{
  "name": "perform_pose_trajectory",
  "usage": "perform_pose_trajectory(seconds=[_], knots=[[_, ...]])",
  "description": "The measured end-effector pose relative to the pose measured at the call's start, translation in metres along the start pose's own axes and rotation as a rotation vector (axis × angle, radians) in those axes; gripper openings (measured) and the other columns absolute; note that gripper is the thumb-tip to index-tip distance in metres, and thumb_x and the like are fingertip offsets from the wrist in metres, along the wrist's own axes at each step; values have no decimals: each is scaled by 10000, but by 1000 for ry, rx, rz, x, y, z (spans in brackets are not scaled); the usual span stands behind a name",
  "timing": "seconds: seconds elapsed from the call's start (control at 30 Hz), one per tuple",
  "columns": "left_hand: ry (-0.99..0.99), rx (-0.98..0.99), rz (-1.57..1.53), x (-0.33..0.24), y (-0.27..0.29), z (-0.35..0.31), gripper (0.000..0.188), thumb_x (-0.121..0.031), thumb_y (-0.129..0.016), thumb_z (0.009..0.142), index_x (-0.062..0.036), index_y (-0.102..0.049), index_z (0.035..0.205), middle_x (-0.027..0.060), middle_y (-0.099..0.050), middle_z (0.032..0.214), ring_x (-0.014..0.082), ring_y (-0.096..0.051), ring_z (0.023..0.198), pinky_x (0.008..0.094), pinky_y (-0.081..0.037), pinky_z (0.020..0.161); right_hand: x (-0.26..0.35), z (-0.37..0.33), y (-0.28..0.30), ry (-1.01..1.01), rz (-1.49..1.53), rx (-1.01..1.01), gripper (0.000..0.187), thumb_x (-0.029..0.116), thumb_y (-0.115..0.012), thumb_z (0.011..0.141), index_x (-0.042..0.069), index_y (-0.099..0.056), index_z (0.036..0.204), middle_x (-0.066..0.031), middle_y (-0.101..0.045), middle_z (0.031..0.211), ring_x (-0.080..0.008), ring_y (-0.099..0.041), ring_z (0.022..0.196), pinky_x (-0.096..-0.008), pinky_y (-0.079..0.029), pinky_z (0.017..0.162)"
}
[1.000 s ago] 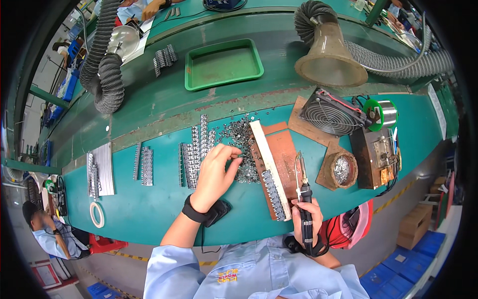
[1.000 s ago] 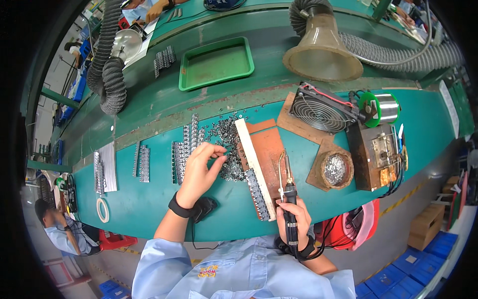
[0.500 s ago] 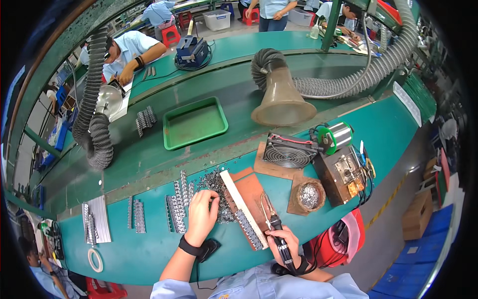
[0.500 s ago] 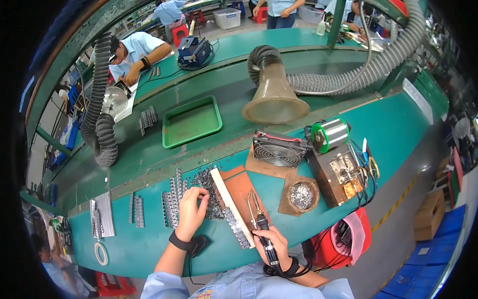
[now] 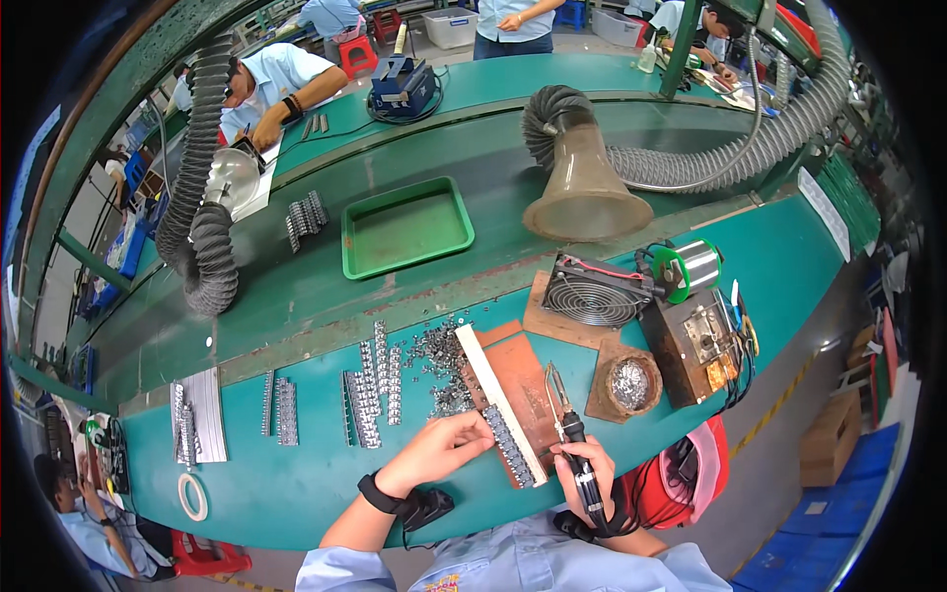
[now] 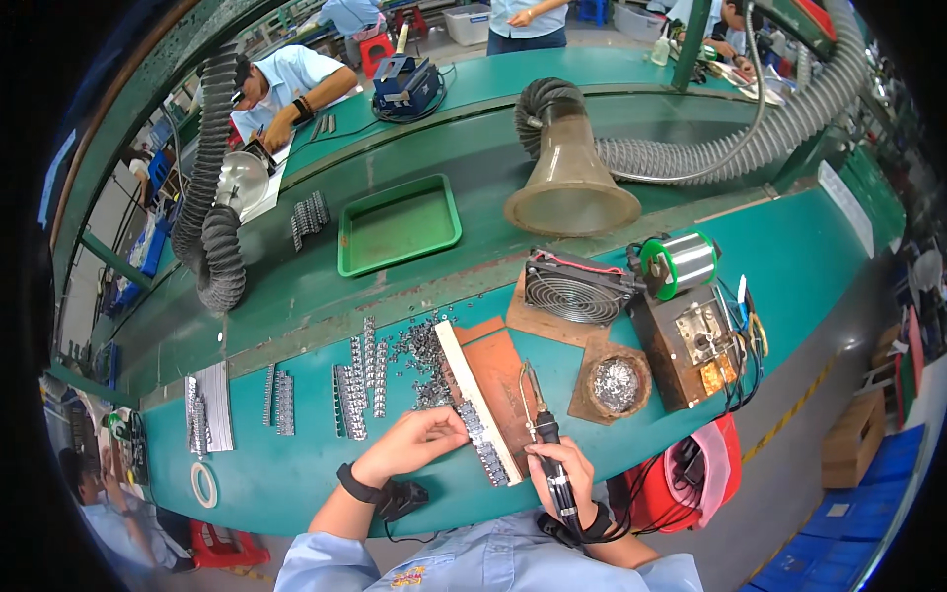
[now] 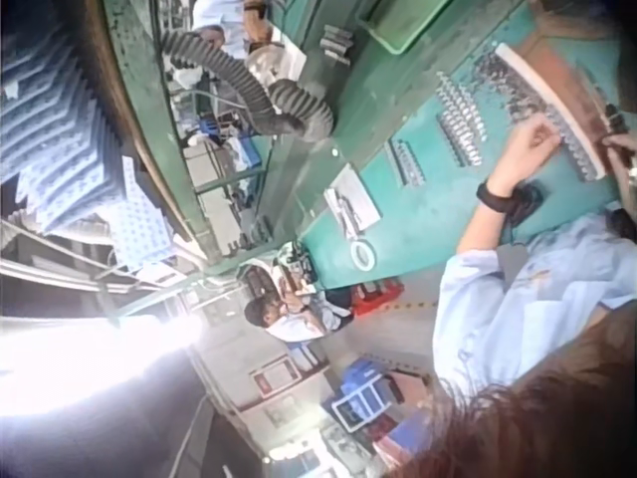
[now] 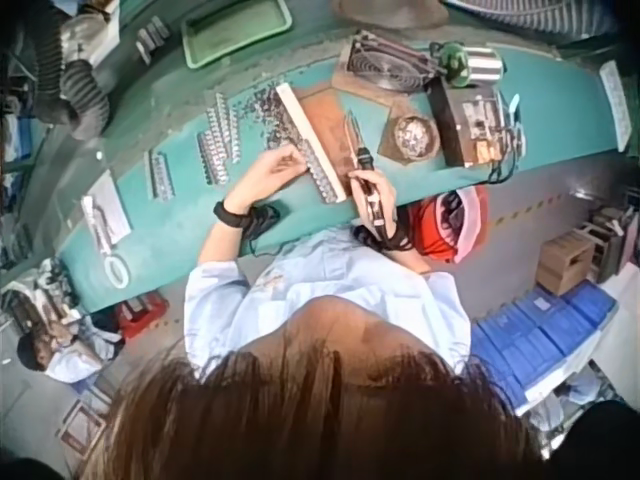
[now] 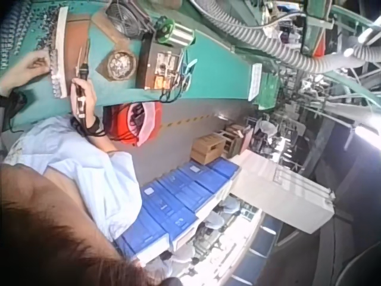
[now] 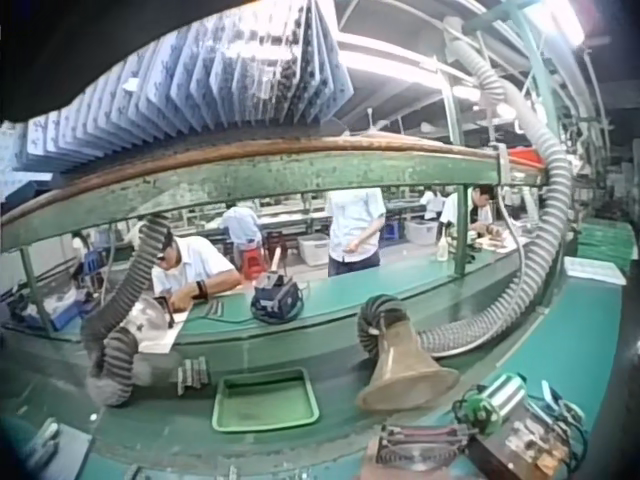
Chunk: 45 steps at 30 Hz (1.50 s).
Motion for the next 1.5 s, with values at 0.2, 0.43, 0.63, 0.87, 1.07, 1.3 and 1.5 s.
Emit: perform_pose_trajectory(seconds=[0.2, 0.43, 0.63, 0.87, 1.07, 1.3, 1.5], knots=[[-16, -137, 142, -3, 6, -2, 60, -31, -548, 862, 5, -547, 910, 52, -628, 884, 119, -604, 814, 239, -476, 751, 1, -2, 1, 3, -29, 32, 260, -97, -625, 708, 20, -563, 931, -129, -621, 812, -220, -596, 698, -280, -461, 607], [-8, -392, 147, -4, 22, 2, 74, -29, -555, 862, -2, -559, 931, 42, -617, 852, 109, -593, 778, 240, -482, 710, -2, -1, 0, -25, -23, 23, 266, -101, -629, 698, 19, -557, 925, -134, -623, 813, -223, -594, 688, -287, -464, 606], [9, -351, -289, 2, 16, 3, 94, -69, -559, 873, -6, -575, 941, 41, -620, 855, 103, -584, 762, 238, -477, 708, -4, -1, 2, 6, -33, 32, 266, -97, -629, 695, 16, -557, 926, -140, -621, 810, -233, -598, 687, -297, -474, 612], [55, -369, -395, 6, 5, 1, 135, -87, -549, 882, -4, -566, 987, 46, -609, 865, 113, -584, 781, 256, -477, 744, 0, 1, 2, 10, -47, 60, 265, -92, -626, 699, 15, -556, 932, -143, -621, 813, -236, -602, 692, -300, -480, 622], [87, -368, -447, 9, 1, 2, 142, -77, -560, 873, -11, -551, 999, 45, -602, 859, 116, -588, 759, 253, -483, 730, -1, 1, 1, 5, -46, 63, 269, -89, -625, 702, 19, -556, 938, -141, -624, 819, -236, -606, 702, -304, -485, 634], [65, -381, -484, 17, -1, 5, 103, -74, -567, 869, -25, -534, 953, 36, -594, 828, 118, -590, 742, 251, -485, 716, -1, 3, 1, 5, -70, 92, 259, -63, -605, 732, 31, -518, 957, -147, -635, 813, -229, -591, 710, -308, -470, 640], [94, -364, -537, 17, -2, 5, 85, -78, -556, 877, -31, -528, 943, 34, -592, 814, 121, -591, 750, 259, -484, 722, -1, 2, 1, 6, -79, 97, 256, -56, -594, 746, 37, -501, 965, -152, -637, 809, -223, -583, 710, -308, -463, 638]])
Point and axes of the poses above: each hand's wrist, its own z-axis towards the middle knuckle, its own y-axis out of the back of the hand, x = y × z, the point moved 3 cm from there along z, towards the middle knuckle
